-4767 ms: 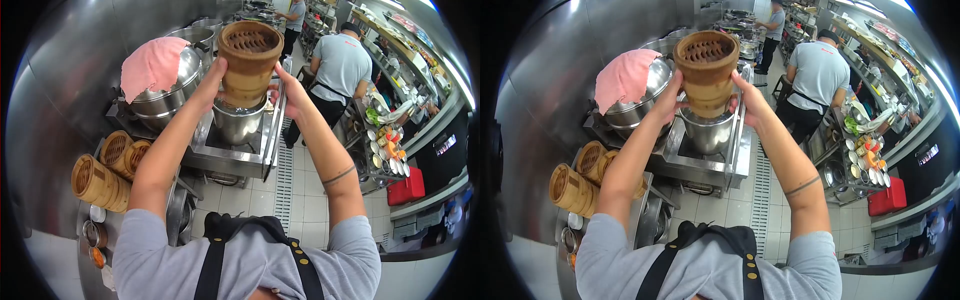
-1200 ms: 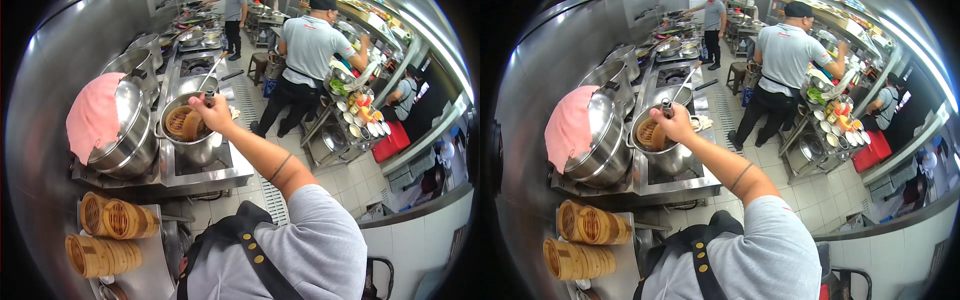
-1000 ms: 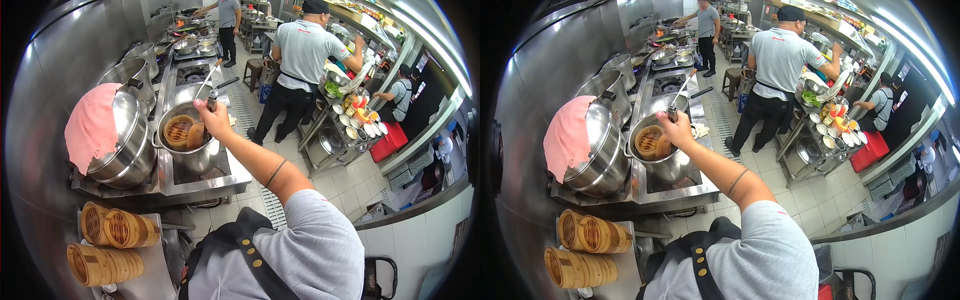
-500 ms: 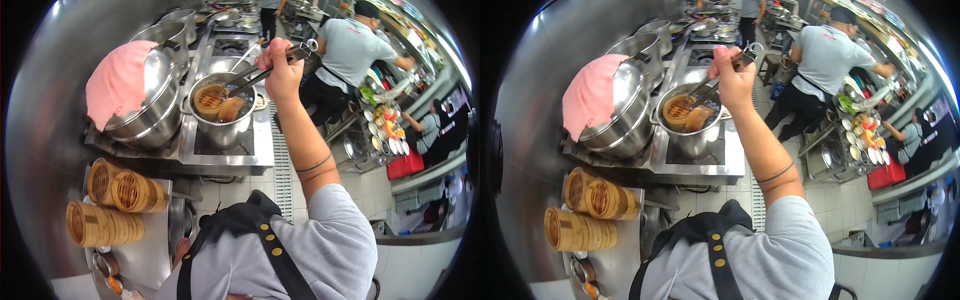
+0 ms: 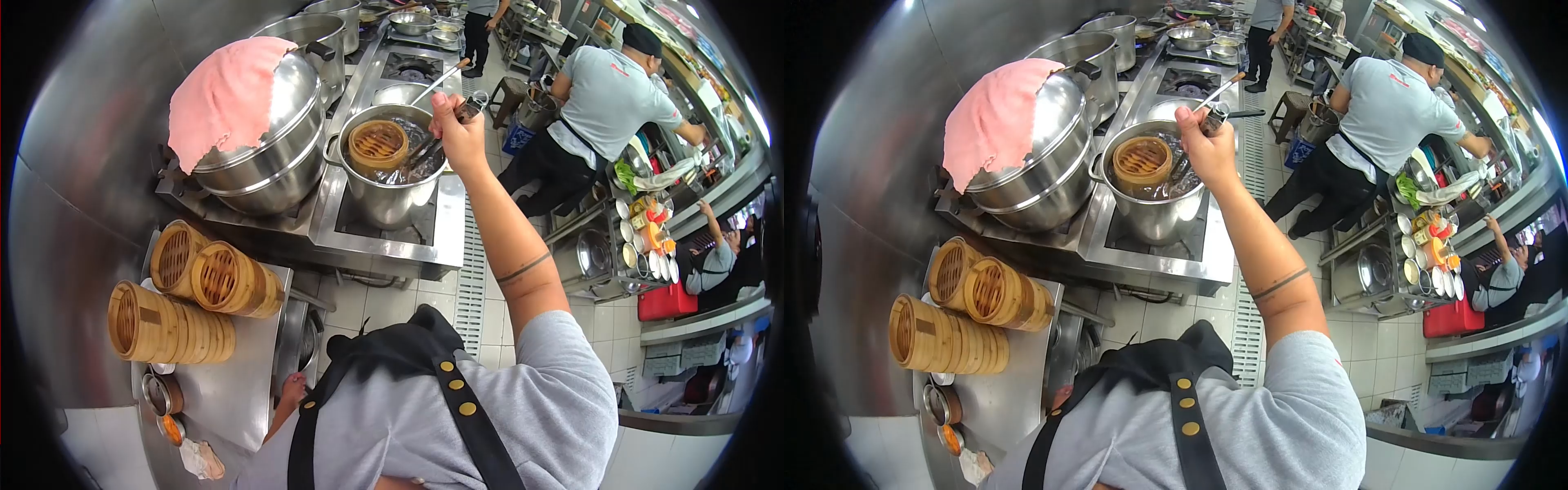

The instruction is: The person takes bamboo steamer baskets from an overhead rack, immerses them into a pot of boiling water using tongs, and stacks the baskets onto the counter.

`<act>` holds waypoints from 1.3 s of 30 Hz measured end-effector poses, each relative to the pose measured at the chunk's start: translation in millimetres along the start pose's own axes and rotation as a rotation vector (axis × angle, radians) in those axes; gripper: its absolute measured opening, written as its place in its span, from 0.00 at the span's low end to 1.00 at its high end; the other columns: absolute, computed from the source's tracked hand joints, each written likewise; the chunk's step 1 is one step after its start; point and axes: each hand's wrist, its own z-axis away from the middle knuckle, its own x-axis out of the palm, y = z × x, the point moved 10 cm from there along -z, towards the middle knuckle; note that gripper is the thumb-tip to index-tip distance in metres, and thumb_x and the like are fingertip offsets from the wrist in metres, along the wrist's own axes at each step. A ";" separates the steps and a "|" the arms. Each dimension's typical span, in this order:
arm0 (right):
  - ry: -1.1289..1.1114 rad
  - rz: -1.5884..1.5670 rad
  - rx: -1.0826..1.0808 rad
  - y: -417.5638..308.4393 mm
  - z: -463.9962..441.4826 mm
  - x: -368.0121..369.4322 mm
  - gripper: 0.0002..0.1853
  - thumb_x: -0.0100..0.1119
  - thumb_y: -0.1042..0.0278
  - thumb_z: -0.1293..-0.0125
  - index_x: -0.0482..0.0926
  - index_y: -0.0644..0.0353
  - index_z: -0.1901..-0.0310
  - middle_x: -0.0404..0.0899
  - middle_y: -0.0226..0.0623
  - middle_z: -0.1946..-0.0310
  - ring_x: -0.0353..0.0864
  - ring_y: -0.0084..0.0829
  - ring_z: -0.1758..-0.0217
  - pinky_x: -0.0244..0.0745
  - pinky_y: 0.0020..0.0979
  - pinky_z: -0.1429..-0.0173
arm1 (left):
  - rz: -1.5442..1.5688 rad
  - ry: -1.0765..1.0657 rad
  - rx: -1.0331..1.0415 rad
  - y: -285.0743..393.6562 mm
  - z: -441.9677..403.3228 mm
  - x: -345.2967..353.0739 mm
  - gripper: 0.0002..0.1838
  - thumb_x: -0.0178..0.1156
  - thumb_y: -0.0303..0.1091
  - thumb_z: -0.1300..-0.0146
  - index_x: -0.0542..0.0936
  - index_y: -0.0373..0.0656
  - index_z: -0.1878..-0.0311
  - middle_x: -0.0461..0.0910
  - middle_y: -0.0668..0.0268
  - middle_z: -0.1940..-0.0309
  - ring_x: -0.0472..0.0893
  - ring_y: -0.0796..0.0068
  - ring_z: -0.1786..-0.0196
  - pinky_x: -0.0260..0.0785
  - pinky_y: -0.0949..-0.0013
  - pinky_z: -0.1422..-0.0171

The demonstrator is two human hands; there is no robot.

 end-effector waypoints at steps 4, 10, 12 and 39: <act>0.192 0.017 -0.082 -32.7 2.7 -20.5 0.22 0.58 0.58 0.25 0.69 0.57 0.77 0.69 0.27 0.83 0.67 0.20 0.81 0.67 0.27 0.71 | 0.018 0.036 -0.064 16.5 31.9 2.9 0.11 0.60 0.33 0.34 0.77 0.48 0.49 0.75 0.73 0.72 0.73 0.79 0.72 0.66 0.70 0.73; 0.391 0.030 -0.131 -62.8 -12.4 -15.0 0.25 0.55 0.44 0.26 0.82 0.60 0.68 0.73 0.25 0.81 0.68 0.17 0.78 0.64 0.26 0.71 | 0.269 -0.155 0.139 -106.9 -75.9 25.7 0.04 0.58 0.28 0.32 0.78 0.45 0.57 0.75 0.73 0.73 0.75 0.79 0.70 0.69 0.72 0.69; 0.374 0.011 -0.141 -35.2 -27.5 -0.2 0.26 0.55 0.42 0.27 0.81 0.58 0.73 0.72 0.24 0.83 0.66 0.17 0.80 0.62 0.27 0.74 | -0.019 -0.103 0.193 -86.1 -80.6 24.4 0.03 0.58 0.28 0.32 0.78 0.45 0.57 0.75 0.73 0.73 0.75 0.79 0.70 0.69 0.72 0.68; 0.108 0.107 0.022 14.6 -89.1 73.6 0.22 0.63 0.57 0.34 0.72 0.60 0.81 0.66 0.22 0.86 0.61 0.18 0.80 0.59 0.32 0.74 | -0.160 -0.180 0.179 0.8 -134.5 65.5 0.02 0.58 0.29 0.31 0.79 0.44 0.61 0.76 0.73 0.72 0.75 0.81 0.70 0.68 0.73 0.66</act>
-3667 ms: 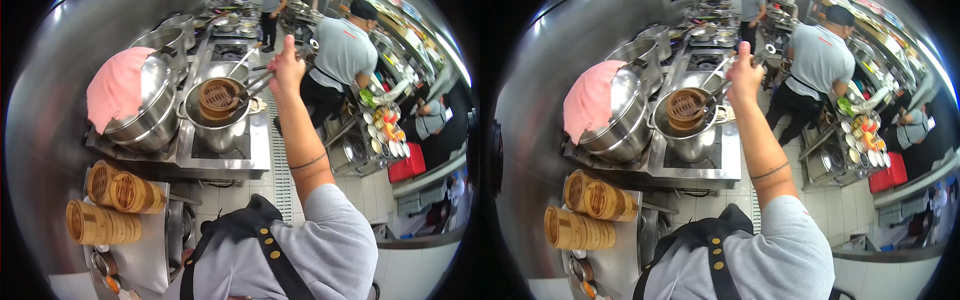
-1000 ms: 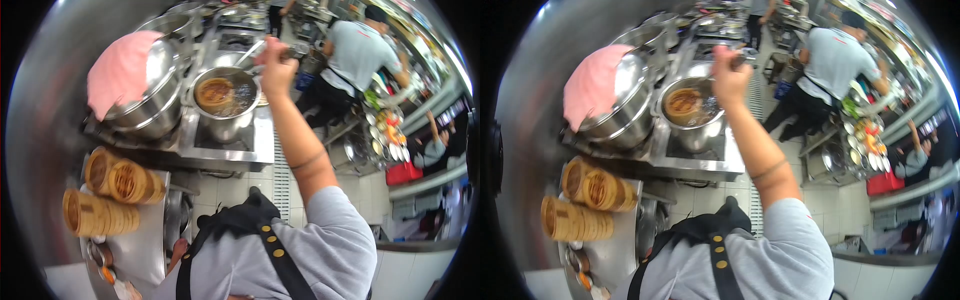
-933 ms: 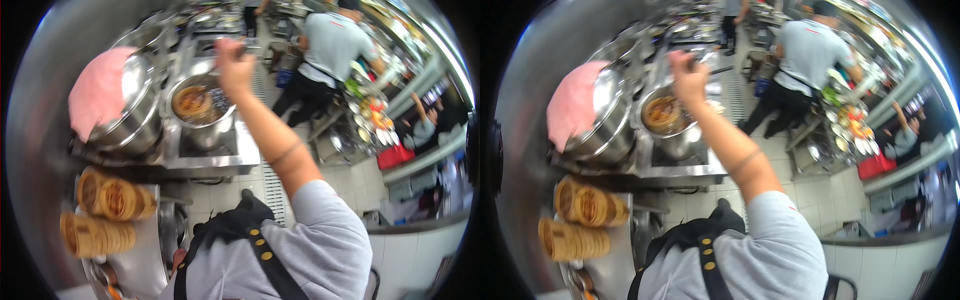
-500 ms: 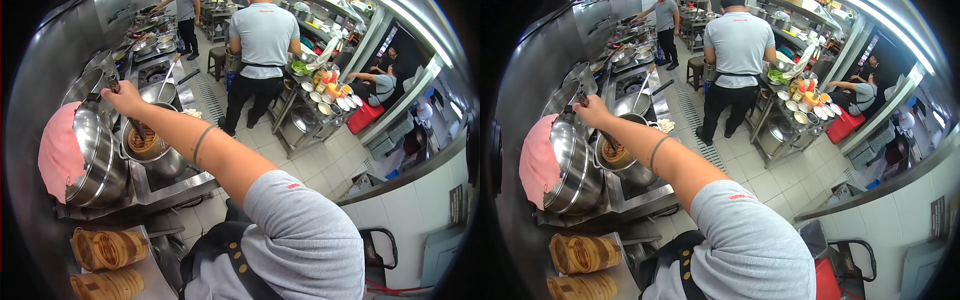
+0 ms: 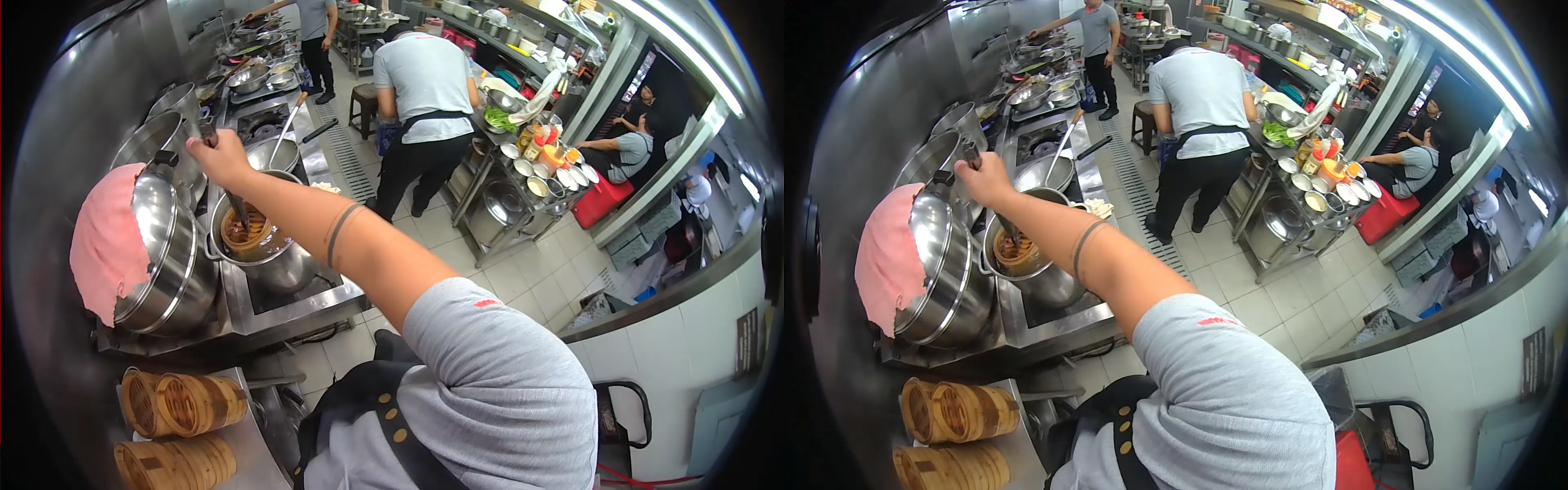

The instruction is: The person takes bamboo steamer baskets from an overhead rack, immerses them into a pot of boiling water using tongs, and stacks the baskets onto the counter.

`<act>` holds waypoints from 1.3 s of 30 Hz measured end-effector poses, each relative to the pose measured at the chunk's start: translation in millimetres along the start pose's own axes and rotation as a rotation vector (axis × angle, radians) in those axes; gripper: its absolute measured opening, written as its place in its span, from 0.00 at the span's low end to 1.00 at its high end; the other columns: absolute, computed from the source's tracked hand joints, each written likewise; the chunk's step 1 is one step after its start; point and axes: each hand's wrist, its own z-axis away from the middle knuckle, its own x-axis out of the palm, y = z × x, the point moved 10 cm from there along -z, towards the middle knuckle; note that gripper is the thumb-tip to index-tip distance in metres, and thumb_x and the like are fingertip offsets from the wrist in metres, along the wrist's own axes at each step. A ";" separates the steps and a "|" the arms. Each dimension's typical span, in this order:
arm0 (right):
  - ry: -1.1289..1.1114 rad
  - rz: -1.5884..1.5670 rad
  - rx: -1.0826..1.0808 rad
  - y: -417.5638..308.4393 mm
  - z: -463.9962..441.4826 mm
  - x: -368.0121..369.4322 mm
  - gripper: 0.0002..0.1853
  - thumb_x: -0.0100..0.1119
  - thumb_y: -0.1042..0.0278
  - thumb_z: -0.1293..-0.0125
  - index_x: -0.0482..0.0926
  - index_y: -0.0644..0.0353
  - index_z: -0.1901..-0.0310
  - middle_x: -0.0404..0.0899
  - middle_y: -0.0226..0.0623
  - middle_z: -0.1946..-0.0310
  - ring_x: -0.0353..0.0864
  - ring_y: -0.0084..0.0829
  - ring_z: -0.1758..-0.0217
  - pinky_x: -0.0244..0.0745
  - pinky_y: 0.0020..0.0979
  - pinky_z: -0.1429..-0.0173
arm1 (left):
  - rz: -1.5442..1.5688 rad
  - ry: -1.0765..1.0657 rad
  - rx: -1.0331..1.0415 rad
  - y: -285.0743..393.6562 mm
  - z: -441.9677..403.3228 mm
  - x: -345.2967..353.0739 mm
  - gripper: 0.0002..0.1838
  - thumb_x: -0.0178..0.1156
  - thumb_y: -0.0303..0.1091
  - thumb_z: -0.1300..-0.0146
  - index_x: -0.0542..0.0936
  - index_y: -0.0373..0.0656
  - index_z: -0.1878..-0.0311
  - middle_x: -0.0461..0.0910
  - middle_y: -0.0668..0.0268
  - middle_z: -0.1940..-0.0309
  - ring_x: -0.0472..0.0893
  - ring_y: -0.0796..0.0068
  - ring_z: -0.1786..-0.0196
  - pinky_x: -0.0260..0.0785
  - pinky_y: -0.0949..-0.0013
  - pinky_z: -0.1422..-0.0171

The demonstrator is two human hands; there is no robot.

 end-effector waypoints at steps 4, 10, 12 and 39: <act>0.125 -0.149 -0.013 10.2 1.0 -18.8 0.22 0.65 0.54 0.33 0.72 0.57 0.80 0.67 0.21 0.85 0.62 0.16 0.81 0.58 0.28 0.75 | 0.014 0.007 0.027 -9.0 8.3 -5.8 0.03 0.58 0.29 0.31 0.79 0.43 0.61 0.76 0.73 0.72 0.74 0.81 0.69 0.68 0.73 0.66; 0.070 -0.221 0.247 33.0 -1.5 -24.6 0.19 0.69 0.54 0.35 0.74 0.54 0.78 0.69 0.23 0.84 0.66 0.21 0.85 0.62 0.27 0.80 | 0.140 0.019 0.083 -44.0 33.2 -22.2 0.03 0.58 0.29 0.31 0.79 0.43 0.62 0.76 0.73 0.71 0.74 0.81 0.69 0.68 0.73 0.65; 0.068 -0.202 0.249 36.2 -8.2 -36.8 0.17 0.68 0.57 0.35 0.76 0.55 0.76 0.70 0.24 0.82 0.67 0.19 0.83 0.62 0.25 0.78 | 0.233 0.017 0.110 -56.2 41.0 -26.5 0.04 0.58 0.29 0.31 0.79 0.43 0.63 0.76 0.73 0.71 0.74 0.81 0.69 0.68 0.73 0.65; 0.230 -0.265 -0.038 31.5 16.1 -68.1 0.20 0.62 0.56 0.28 0.71 0.55 0.76 0.70 0.29 0.84 0.70 0.23 0.79 0.66 0.28 0.71 | 0.389 0.047 -0.113 -95.4 77.5 -7.9 0.06 0.60 0.31 0.34 0.80 0.44 0.55 0.77 0.73 0.73 0.74 0.81 0.74 0.64 0.74 0.74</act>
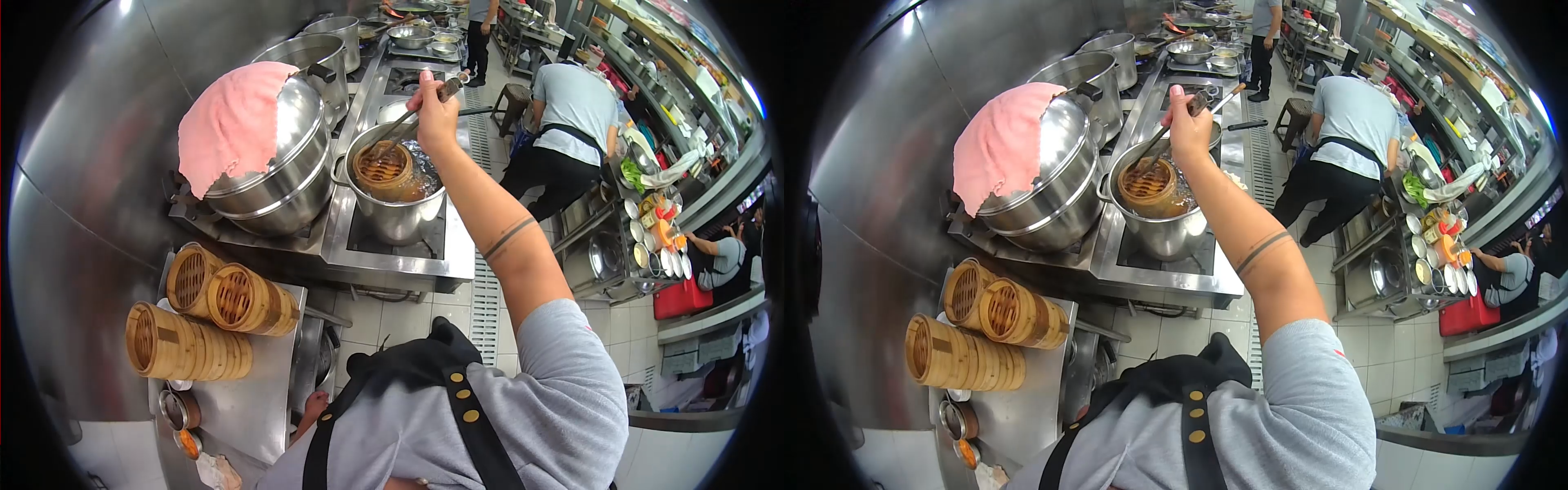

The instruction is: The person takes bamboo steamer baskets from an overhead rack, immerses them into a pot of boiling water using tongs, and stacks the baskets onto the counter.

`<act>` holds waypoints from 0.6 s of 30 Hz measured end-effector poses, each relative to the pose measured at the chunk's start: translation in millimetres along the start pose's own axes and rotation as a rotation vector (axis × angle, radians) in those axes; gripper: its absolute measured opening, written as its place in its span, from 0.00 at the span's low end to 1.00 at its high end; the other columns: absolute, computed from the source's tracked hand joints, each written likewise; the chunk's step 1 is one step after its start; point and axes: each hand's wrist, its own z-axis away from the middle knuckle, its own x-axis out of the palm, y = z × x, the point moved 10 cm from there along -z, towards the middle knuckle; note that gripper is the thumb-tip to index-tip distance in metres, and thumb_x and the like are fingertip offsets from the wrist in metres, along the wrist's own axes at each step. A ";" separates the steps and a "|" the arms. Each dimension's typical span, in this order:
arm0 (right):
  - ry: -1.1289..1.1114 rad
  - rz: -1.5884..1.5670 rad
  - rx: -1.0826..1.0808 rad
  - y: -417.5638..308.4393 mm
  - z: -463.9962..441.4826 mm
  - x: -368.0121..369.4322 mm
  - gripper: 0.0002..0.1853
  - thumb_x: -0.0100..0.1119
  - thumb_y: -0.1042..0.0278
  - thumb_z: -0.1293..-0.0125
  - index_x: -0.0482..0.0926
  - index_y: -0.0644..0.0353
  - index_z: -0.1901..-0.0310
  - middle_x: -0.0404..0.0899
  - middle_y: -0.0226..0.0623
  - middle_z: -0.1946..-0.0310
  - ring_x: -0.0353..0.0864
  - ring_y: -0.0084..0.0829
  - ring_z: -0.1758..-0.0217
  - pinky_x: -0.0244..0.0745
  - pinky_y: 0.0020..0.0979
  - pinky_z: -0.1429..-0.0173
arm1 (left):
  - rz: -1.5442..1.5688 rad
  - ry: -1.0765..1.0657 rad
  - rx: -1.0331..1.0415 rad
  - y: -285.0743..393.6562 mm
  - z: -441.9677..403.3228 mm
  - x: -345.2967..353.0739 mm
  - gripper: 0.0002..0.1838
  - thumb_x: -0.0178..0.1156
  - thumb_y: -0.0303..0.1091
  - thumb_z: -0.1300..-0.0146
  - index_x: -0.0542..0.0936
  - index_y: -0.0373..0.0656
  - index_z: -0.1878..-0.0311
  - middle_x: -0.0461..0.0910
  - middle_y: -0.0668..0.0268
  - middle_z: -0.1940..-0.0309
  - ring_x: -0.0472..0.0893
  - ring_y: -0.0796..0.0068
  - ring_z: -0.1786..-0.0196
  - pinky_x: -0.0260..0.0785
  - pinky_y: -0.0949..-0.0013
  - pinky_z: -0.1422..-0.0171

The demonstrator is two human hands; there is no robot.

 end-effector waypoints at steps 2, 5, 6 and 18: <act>0.007 -0.171 0.178 18.3 7.0 0.7 0.19 0.64 0.54 0.29 0.72 0.56 0.73 0.72 0.30 0.83 0.71 0.25 0.79 0.66 0.28 0.71 | -0.086 0.097 0.020 41.3 27.4 0.6 0.08 0.60 0.32 0.34 0.80 0.45 0.53 0.77 0.73 0.72 0.74 0.81 0.74 0.63 0.73 0.75; -0.082 -0.089 0.183 -7.8 -0.4 -2.6 0.21 0.63 0.48 0.30 0.72 0.56 0.71 0.71 0.30 0.81 0.73 0.25 0.78 0.71 0.30 0.68 | -0.124 0.169 0.018 104.4 65.9 17.9 0.13 0.60 0.32 0.34 0.79 0.46 0.47 0.76 0.73 0.71 0.72 0.81 0.74 0.62 0.73 0.77; -0.121 -0.074 0.172 -16.0 -5.6 -3.9 0.22 0.63 0.47 0.30 0.72 0.56 0.72 0.71 0.30 0.81 0.73 0.25 0.78 0.73 0.31 0.67 | -0.113 0.174 0.013 97.8 62.3 13.7 0.13 0.60 0.32 0.34 0.79 0.46 0.47 0.76 0.73 0.71 0.72 0.81 0.74 0.62 0.73 0.77; -0.432 0.075 0.045 -70.4 -24.2 12.1 0.20 0.64 0.54 0.30 0.74 0.57 0.74 0.71 0.29 0.81 0.72 0.23 0.79 0.71 0.30 0.69 | -1.343 0.309 0.959 35.2 97.3 61.7 0.09 0.59 0.27 0.47 0.84 0.46 0.63 0.83 0.59 0.65 0.80 0.54 0.67 0.75 0.55 0.61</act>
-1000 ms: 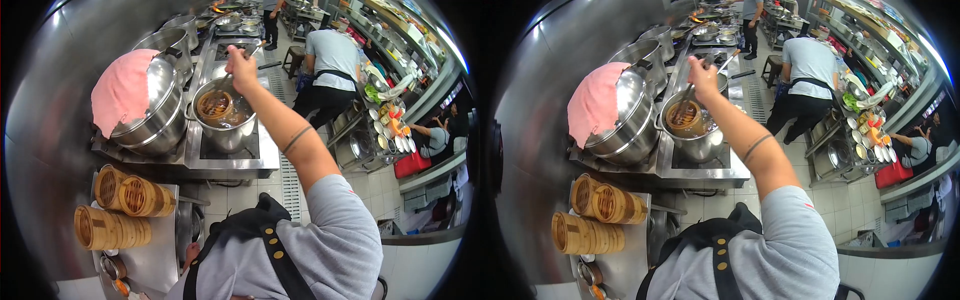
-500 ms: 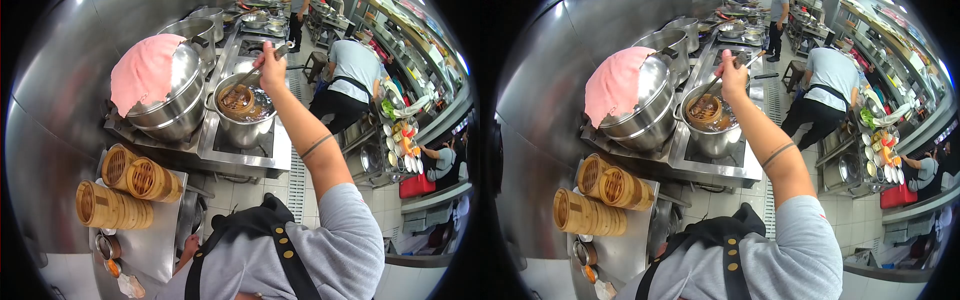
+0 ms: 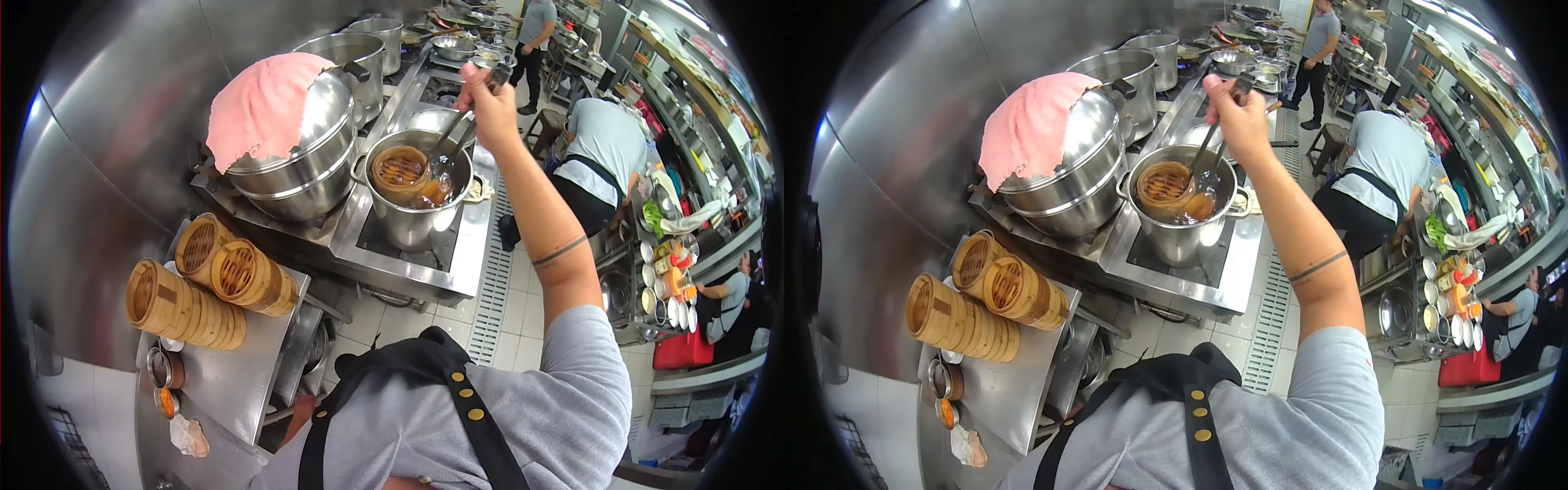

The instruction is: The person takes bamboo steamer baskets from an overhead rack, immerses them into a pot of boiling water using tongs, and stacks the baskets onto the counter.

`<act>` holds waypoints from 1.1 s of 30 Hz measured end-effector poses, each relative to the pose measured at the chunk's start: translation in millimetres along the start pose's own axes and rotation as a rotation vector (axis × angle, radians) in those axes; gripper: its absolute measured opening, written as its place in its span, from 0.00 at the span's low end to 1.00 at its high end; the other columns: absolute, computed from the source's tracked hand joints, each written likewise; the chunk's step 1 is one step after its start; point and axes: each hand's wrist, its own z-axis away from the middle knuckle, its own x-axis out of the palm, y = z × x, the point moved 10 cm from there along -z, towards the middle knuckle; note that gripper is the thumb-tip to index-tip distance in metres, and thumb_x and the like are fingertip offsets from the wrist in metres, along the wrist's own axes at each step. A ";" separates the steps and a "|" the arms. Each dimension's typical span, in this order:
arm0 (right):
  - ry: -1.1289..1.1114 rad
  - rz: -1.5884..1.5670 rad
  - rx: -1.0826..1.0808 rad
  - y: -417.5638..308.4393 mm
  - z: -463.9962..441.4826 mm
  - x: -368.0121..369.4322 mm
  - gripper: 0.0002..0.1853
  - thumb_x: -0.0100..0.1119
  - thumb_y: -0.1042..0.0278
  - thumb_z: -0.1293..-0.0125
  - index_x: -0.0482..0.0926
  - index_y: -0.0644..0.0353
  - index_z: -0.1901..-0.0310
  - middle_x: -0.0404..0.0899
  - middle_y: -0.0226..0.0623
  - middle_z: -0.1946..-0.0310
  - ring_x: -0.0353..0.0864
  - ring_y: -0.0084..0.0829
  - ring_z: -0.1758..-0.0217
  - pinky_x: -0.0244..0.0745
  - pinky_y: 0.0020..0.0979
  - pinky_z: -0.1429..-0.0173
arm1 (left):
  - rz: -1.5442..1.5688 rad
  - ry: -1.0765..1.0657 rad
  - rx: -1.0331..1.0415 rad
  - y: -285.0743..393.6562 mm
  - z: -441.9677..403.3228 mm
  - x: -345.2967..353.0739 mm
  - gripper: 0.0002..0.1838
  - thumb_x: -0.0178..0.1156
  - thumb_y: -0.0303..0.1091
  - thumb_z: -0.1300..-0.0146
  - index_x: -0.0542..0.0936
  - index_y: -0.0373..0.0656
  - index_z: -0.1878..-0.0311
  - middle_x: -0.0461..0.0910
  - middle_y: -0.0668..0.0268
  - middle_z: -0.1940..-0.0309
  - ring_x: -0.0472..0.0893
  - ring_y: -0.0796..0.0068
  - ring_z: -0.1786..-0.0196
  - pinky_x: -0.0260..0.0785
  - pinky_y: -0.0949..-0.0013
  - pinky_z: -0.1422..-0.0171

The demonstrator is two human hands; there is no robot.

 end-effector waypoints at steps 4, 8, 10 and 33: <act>0.013 -0.036 0.096 28.5 -8.4 2.5 0.20 0.66 0.57 0.32 0.72 0.55 0.77 0.70 0.27 0.84 0.69 0.22 0.81 0.67 0.28 0.71 | 0.158 0.200 -0.039 21.2 -3.8 -13.5 0.08 0.60 0.27 0.45 0.84 0.46 0.61 0.84 0.59 0.63 0.82 0.58 0.66 0.77 0.59 0.62; -0.006 -0.188 0.199 44.9 -16.6 3.5 0.20 0.66 0.59 0.32 0.69 0.54 0.79 0.65 0.24 0.85 0.63 0.20 0.83 0.62 0.27 0.76 | 1.047 -0.032 -0.744 12.6 -9.7 4.4 0.13 0.62 0.33 0.37 0.80 0.45 0.50 0.82 0.64 0.66 0.81 0.69 0.69 0.75 0.65 0.68; -0.023 -0.214 0.240 48.9 -22.2 2.1 0.21 0.66 0.61 0.32 0.67 0.53 0.79 0.63 0.22 0.85 0.61 0.19 0.84 0.59 0.27 0.77 | 1.590 -0.137 -1.175 32.3 3.5 38.3 0.15 0.63 0.36 0.35 0.79 0.44 0.47 0.81 0.66 0.68 0.80 0.73 0.70 0.74 0.67 0.71; -0.196 -0.132 0.137 63.0 -20.6 9.2 0.19 0.66 0.65 0.35 0.69 0.55 0.80 0.65 0.23 0.86 0.63 0.18 0.83 0.62 0.26 0.75 | 1.436 0.028 -1.245 167.8 21.2 45.8 0.18 0.62 0.41 0.33 0.80 0.43 0.44 0.82 0.66 0.66 0.79 0.80 0.68 0.73 0.69 0.69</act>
